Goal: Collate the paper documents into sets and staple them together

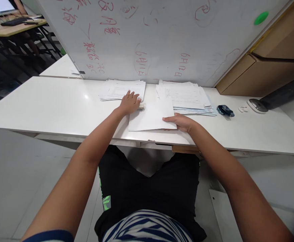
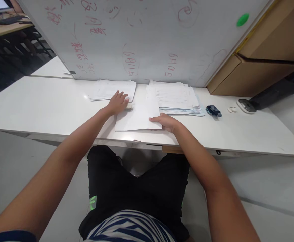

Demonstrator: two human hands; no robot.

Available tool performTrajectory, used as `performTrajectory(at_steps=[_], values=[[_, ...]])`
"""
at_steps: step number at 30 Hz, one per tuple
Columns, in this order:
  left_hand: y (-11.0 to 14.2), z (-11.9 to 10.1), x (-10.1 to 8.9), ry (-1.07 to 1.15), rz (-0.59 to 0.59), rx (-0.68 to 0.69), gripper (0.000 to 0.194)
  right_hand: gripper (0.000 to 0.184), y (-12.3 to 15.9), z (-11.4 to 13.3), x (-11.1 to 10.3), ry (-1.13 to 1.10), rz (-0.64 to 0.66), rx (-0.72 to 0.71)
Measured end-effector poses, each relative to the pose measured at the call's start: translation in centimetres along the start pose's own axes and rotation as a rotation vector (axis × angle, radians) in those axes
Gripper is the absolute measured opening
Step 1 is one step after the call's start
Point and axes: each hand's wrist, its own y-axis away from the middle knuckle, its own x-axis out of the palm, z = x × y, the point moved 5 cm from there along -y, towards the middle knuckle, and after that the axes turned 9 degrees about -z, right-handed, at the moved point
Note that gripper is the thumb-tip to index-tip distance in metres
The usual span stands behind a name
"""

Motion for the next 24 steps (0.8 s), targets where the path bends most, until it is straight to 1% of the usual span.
performTrajectory(at_steps=[3,8,11,15,18,24], values=[[0.7,-0.8,-0.7,-0.028,0.002,-0.042,0.057,0.045,-0.1,-0.1,0.0,-0.017,0.017,-0.007],[1.2,-1.8,-1.3,-0.056,-0.03,-0.029,0.055,0.045,-0.4,-0.5,0.0,-0.045,0.018,0.011],[0.9,-1.6,-1.1,-0.064,-0.036,-0.034,0.054,0.046,-0.6,-0.7,-0.1,-0.053,0.008,0.012],[0.7,-1.2,-0.9,-0.054,0.009,-0.079,0.055,0.046,-0.4,-0.6,-0.1,-0.058,0.014,0.004],[0.7,-1.0,-0.9,-0.042,0.028,-0.093,0.054,0.045,-0.1,-0.3,0.0,-0.055,0.012,0.025],[0.8,-0.7,-1.0,-0.012,-0.002,-0.096,0.052,0.041,0.5,0.0,0.3,-0.123,-0.094,0.007]])
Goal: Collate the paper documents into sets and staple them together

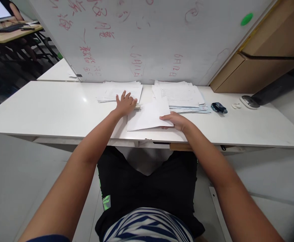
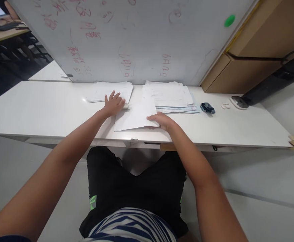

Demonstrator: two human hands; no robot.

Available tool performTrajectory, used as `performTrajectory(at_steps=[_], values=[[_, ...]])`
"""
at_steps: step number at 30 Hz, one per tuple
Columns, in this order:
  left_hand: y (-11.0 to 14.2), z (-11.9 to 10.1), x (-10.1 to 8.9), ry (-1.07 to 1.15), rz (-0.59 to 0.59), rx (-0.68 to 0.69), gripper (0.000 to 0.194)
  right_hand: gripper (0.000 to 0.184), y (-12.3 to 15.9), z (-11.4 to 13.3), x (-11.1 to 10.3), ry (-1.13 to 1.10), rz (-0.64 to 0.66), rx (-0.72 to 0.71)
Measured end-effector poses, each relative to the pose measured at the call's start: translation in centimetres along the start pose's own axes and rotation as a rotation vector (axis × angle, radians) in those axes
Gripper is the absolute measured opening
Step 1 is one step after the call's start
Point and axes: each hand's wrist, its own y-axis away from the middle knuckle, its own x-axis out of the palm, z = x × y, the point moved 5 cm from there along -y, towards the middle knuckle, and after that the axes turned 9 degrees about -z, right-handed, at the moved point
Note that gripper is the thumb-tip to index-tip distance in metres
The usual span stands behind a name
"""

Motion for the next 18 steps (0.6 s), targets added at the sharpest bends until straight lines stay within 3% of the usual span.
performTrajectory(at_steps=[6,12,15,18], values=[[1.4,-0.3,-0.9,-0.007,-0.068,-0.005,0.053,0.035,1.7,-0.4,-0.6,0.112,-0.09,-0.137],[2.8,-0.9,-1.8,-0.015,-0.164,0.0,0.052,0.034,3.4,-1.8,-2.6,0.11,-0.277,-0.273],[3.4,-1.3,-2.0,-0.016,-0.182,0.15,0.049,0.035,3.8,-2.2,-3.8,0.054,-0.434,-0.329],[4.1,-1.2,-1.5,0.022,-0.115,0.281,0.054,0.033,3.9,-1.1,-4.6,-0.009,-0.616,-0.415]])
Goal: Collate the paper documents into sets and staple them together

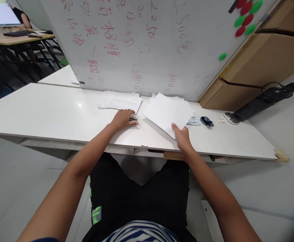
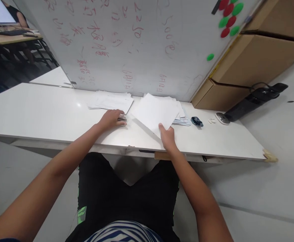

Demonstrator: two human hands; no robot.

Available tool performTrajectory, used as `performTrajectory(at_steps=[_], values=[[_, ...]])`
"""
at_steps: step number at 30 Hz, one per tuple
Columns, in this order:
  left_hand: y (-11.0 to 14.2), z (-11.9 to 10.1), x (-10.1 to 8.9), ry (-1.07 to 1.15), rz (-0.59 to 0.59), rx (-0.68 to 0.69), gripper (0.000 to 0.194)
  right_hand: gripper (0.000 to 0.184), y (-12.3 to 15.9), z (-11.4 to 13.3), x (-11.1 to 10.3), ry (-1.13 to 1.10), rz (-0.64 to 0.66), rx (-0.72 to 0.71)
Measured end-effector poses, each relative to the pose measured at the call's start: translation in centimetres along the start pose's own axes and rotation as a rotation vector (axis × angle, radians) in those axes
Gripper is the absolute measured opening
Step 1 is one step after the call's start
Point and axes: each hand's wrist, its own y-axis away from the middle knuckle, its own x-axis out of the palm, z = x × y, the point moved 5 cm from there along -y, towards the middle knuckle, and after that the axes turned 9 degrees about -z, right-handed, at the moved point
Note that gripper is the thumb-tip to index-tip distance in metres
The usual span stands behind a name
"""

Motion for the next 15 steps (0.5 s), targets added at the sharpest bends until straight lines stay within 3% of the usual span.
performTrajectory(at_steps=[2,4,8,10,13,15], values=[[0.5,0.2,0.2,0.016,-0.02,0.016,0.049,0.031,-0.6,1.4,0.9,-0.076,-0.047,0.003],[1.0,0.2,0.2,0.006,-0.084,0.023,0.048,0.029,-1.2,3.1,3.3,-0.136,0.032,0.057],[1.5,-0.5,0.2,-0.002,-0.155,0.086,0.054,0.019,-1.8,6.5,12.0,-0.107,0.418,0.186],[1.6,-0.8,0.1,0.001,-0.176,0.118,0.056,0.013,-1.9,7.2,16.8,-0.058,0.545,0.272],[1.7,-0.9,0.1,0.005,-0.208,0.131,0.056,0.016,-2.3,7.4,22.9,0.042,0.625,0.328],[1.7,-0.9,0.2,0.011,-0.221,0.13,0.057,0.029,-3.1,6.9,25.1,0.187,0.541,0.298]])
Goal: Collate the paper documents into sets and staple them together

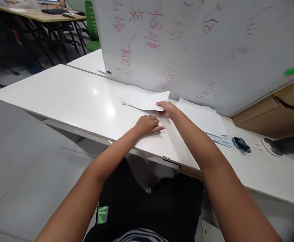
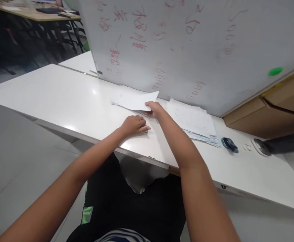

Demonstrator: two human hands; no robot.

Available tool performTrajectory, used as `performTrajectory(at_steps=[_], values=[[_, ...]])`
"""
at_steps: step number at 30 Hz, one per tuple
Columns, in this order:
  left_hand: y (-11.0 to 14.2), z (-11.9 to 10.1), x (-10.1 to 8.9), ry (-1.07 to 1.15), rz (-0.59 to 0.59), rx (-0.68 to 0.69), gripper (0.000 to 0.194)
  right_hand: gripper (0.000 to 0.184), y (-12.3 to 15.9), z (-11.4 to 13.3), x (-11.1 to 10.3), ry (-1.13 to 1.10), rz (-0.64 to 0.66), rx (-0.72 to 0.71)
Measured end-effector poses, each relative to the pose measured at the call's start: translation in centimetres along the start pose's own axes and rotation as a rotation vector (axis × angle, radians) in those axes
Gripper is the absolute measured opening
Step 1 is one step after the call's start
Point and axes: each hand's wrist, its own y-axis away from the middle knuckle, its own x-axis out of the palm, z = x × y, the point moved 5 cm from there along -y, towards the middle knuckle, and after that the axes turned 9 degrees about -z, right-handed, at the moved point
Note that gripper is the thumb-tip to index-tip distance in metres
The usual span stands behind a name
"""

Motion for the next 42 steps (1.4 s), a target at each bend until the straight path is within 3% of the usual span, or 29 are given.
performTrajectory(at_steps=[2,5,7,9,12,14,19,23,26,30,35,38,42], values=[[0.0,0.0,0.1,0.009,-0.007,0.002,0.057,0.056,-1.2,0.1,-0.2,0.191,-0.195,-0.087],[-0.2,0.0,0.3,0.022,-0.011,0.007,0.054,0.087,-1.2,0.7,-1.3,0.505,-0.441,-0.473],[-0.3,-0.1,0.4,0.028,-0.011,0.004,0.051,0.085,-0.5,0.6,-1.3,0.682,-0.454,-0.72],[-0.4,-0.1,0.5,0.04,-0.017,-0.003,0.05,0.074,-0.2,0.0,-0.6,0.835,-0.322,-0.835],[-0.4,0.0,0.6,0.053,-0.042,-0.006,0.05,0.059,-0.2,-1.0,0.7,1.01,-0.083,-0.873],[-0.3,0.0,0.5,0.051,-0.054,-0.011,0.05,0.049,-0.3,-1.0,1.1,1.073,-0.04,-0.908],[-0.2,0.0,0.4,0.037,-0.04,-0.014,0.055,0.031,-1.1,0.2,1.0,1.162,-0.121,-1.089],[-0.4,0.1,0.5,0.036,-0.025,-0.002,0.059,0.032,-1.8,0.3,1.2,1.236,-0.183,-1.196],[-0.4,0.1,0.3,0.006,-0.005,0.024,0.06,0.036,-0.8,0.0,1.0,1.22,-0.245,-1.249],[0.5,-0.2,-0.9,-0.01,0.018,0.068,0.057,0.039,2.9,-1.4,-1.5,1.176,-0.276,-1.289],[2.2,-0.1,-2.0,0.013,0.115,0.033,0.041,0.034,6.9,-4.9,-7.8,1.072,-0.364,-1.215],[2.2,0.2,-1.9,-0.019,0.163,0.008,0.035,0.032,7.6,-6.8,-10.0,0.992,-0.453,-1.204],[1.1,0.8,-1.4,-0.015,0.191,-0.107,0.036,0.032,7.2,-8.2,-10.9,0.905,-0.578,-1.166]])
